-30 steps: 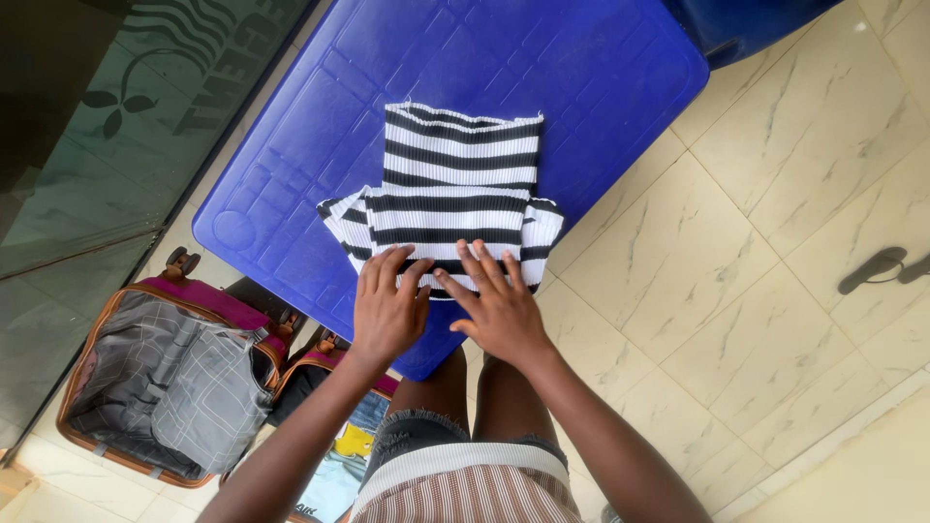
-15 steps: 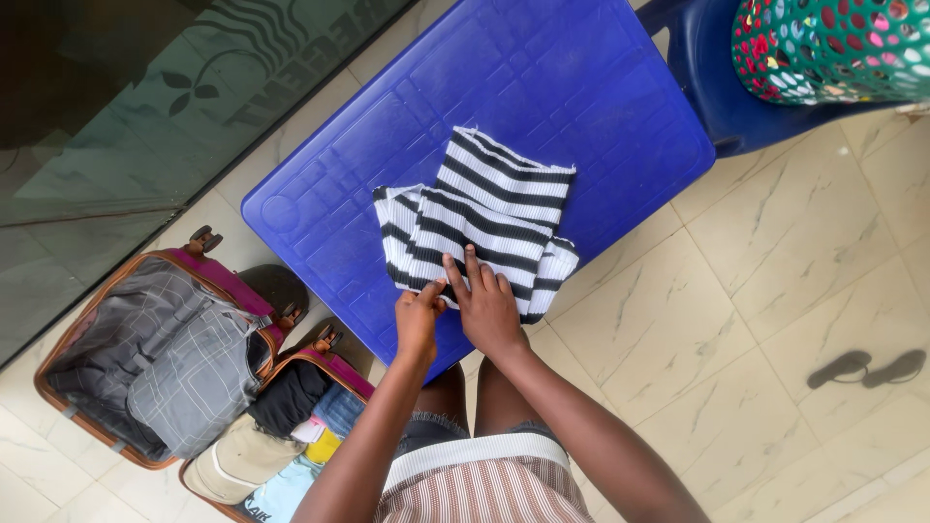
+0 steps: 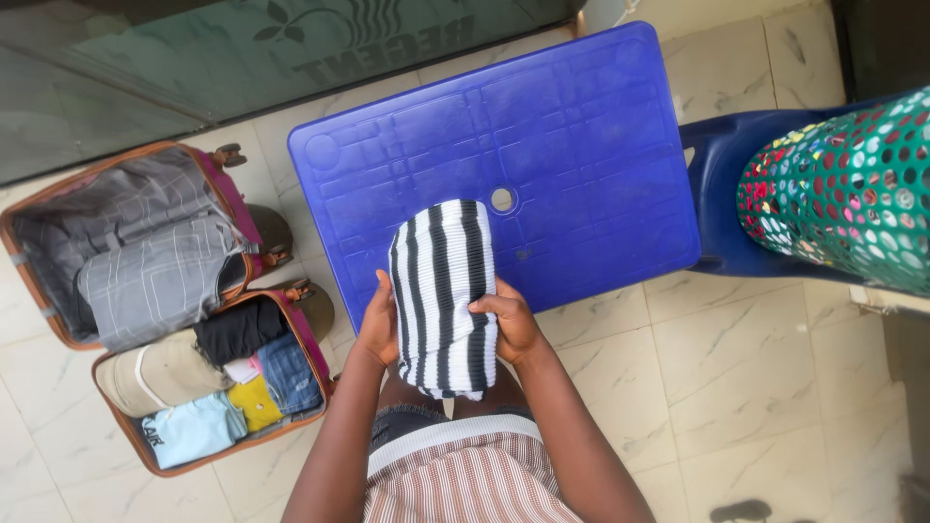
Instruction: The person takes a black tank top from a laundry basket, folds it on a blue plastic stool, and places it into an open suitcase. They then take a striped long-sleeved shirt from the basket, fold it on the stool, and place it into the suitcase.
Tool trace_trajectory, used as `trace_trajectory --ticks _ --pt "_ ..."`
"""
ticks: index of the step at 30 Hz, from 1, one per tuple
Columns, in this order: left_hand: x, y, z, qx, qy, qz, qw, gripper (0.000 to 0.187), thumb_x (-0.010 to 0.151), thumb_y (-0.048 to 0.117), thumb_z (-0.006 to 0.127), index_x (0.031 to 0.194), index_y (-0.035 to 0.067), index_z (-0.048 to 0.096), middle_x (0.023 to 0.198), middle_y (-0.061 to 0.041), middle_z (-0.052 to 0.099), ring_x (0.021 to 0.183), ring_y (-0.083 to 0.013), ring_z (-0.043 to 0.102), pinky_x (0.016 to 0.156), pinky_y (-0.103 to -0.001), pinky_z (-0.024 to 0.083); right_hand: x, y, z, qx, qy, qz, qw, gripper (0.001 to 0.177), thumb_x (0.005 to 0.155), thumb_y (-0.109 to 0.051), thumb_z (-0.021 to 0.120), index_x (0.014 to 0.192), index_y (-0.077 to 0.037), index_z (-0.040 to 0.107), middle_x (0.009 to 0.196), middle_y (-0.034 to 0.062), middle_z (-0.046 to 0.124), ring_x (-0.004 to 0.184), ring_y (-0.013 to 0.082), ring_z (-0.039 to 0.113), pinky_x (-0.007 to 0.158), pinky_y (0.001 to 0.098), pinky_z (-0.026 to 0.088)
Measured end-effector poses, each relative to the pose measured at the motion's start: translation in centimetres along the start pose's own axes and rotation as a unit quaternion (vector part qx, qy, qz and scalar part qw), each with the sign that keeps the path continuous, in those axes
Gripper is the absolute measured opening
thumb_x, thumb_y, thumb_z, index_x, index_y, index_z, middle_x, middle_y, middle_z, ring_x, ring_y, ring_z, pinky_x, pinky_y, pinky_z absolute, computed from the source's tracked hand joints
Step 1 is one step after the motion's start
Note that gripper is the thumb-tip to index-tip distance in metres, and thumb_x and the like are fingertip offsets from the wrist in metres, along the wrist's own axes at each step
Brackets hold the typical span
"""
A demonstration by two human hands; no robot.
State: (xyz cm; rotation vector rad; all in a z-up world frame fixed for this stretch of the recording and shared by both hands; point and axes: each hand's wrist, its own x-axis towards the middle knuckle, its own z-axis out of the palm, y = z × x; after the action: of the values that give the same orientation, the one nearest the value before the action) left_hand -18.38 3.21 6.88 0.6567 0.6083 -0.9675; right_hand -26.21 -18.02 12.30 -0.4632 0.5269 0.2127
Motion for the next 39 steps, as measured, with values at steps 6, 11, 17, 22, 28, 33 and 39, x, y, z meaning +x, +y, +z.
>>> trace_trajectory --ticks 6,11,17,22,28,33,39 --pt "-3.9 -1.0 -2.9 0.079 0.037 0.079 0.993 0.068 0.085 0.024 0.075 0.142 -0.002 0.051 0.134 -0.019 0.064 0.122 -0.0281 0.065 0.103 -0.040 0.054 -1.0 -2.6 1.8 -0.220 -0.050 0.097 0.969 0.073 0.078 -0.009 0.074 0.143 0.009 0.046 0.129 0.0212 0.067 0.118 0.0268 0.067 0.102 0.0390 0.052" --pt "-8.1 -0.2 -2.6 0.016 0.098 0.187 0.977 0.058 0.091 0.020 0.070 0.139 -0.007 0.052 0.129 -0.023 0.065 0.115 -0.0297 0.067 0.097 -0.040 0.056 -1.5 -2.4 6.1 -0.368 -0.114 0.046 0.922 0.093 0.072 -0.016 0.084 0.153 0.004 0.042 0.136 0.0152 0.064 0.126 0.0245 0.061 0.110 0.0377 0.045" --pt "-14.9 1.6 -4.9 -0.167 0.042 0.306 0.936 0.058 0.101 0.027 0.059 0.145 -0.008 0.046 0.137 -0.020 0.062 0.123 -0.0295 0.062 0.104 -0.041 0.051 -2.5 2.9 10.0 -0.356 -0.172 0.001 0.919 0.100 0.074 -0.023 0.092 0.156 -0.006 0.037 0.145 0.0031 0.059 0.135 0.0159 0.056 0.111 0.0338 0.043" --pt "-20.8 2.7 -9.6 -0.249 0.068 0.432 0.864 0.062 0.101 0.037 0.057 0.149 0.000 0.043 0.149 -0.014 0.054 0.135 -0.0307 0.052 0.115 -0.045 0.042 -1.9 11.3 11.9 -0.315 -0.125 -0.041 0.940 0.082 0.078 -0.013 0.085 0.150 0.006 0.049 0.132 0.0145 0.064 0.125 0.0264 0.060 0.110 0.0401 0.046" --pt "-26.2 3.3 -14.7 -0.331 0.069 0.414 0.845 0.066 0.098 0.045 0.057 0.150 0.007 0.044 0.149 -0.012 0.054 0.134 -0.0316 0.053 0.114 -0.047 0.042 -2.7 23.5 16.7 -0.113 -0.056 0.056 0.990 0.071 0.083 -0.019 0.077 0.146 -0.007 0.047 0.135 0.0069 0.063 0.128 0.0240 0.056 0.108 0.0398 0.046" --pt "-29.9 3.7 -20.8 -0.363 -0.056 0.357 0.859 0.065 0.097 0.045 0.060 0.147 0.005 0.049 0.143 -0.013 0.060 0.131 -0.0322 0.055 0.113 -0.047 0.042 -4.2 33.9 19.5 -0.092 -0.068 0.139 0.984 0.068 0.085 -0.012 0.075 0.145 0.002 0.048 0.135 0.0136 0.062 0.128 0.0288 0.058 0.108 0.0426 0.048" --pt "-31.2 4.0 -32.7 -0.334 -0.004 0.337 0.881 0.058 0.087 0.024 0.066 0.139 0.003 0.056 0.136 -0.014 0.063 0.127 -0.0342 0.057 0.113 -0.049 0.044 -4.3 38.2 21.5 -0.182 -0.107 0.124 0.970 0.073 0.074 -0.003 0.071 0.142 0.004 0.048 0.129 0.0155 0.064 0.119 0.0293 0.064 0.101 0.0426 0.053"
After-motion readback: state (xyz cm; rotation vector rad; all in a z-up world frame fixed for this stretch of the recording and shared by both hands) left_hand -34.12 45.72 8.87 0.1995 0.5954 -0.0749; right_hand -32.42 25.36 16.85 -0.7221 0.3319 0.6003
